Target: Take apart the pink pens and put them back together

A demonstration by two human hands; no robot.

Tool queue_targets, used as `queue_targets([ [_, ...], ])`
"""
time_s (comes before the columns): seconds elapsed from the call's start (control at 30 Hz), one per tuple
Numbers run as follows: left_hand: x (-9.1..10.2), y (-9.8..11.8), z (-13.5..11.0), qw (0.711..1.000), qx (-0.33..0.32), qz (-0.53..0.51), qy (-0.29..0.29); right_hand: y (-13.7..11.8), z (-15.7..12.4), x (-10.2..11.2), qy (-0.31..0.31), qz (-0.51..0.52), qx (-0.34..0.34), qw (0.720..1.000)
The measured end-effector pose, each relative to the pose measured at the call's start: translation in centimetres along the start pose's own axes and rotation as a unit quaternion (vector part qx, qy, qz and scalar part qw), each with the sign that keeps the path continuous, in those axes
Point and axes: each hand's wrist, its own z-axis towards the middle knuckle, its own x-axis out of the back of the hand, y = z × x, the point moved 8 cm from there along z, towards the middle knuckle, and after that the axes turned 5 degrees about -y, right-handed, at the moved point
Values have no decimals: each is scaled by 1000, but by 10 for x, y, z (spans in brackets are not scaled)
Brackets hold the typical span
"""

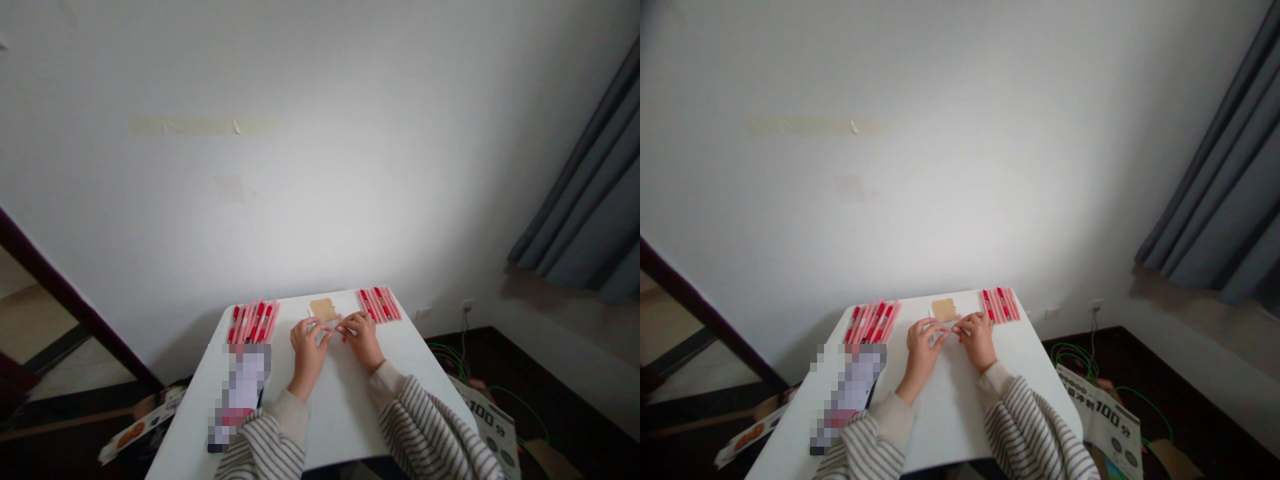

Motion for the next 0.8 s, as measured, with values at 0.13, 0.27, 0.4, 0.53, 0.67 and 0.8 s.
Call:
queue_targets([
  [0.13,-1,-1,0,1000,3,4,1,2,0,-1,2,5,-4,1000],
  [0.27,-1,-2,0,1000,6,10,-1,3,0,-3,-1,10,-3,1000],
  [0.4,-1,-1,0,1000,9,9,-1,2,0,-2,-5,5,-5,1000],
  [0.53,1,0,0,1000,9,2,4,1,0,0,-2,-5,-5,1000],
  [0.67,3,-1,0,1000,16,3,14,3,0,1,7,-21,2,1000],
  [0.8,6,-2,1,999,26,8,25,7,0,4,29,-54,4,998],
])
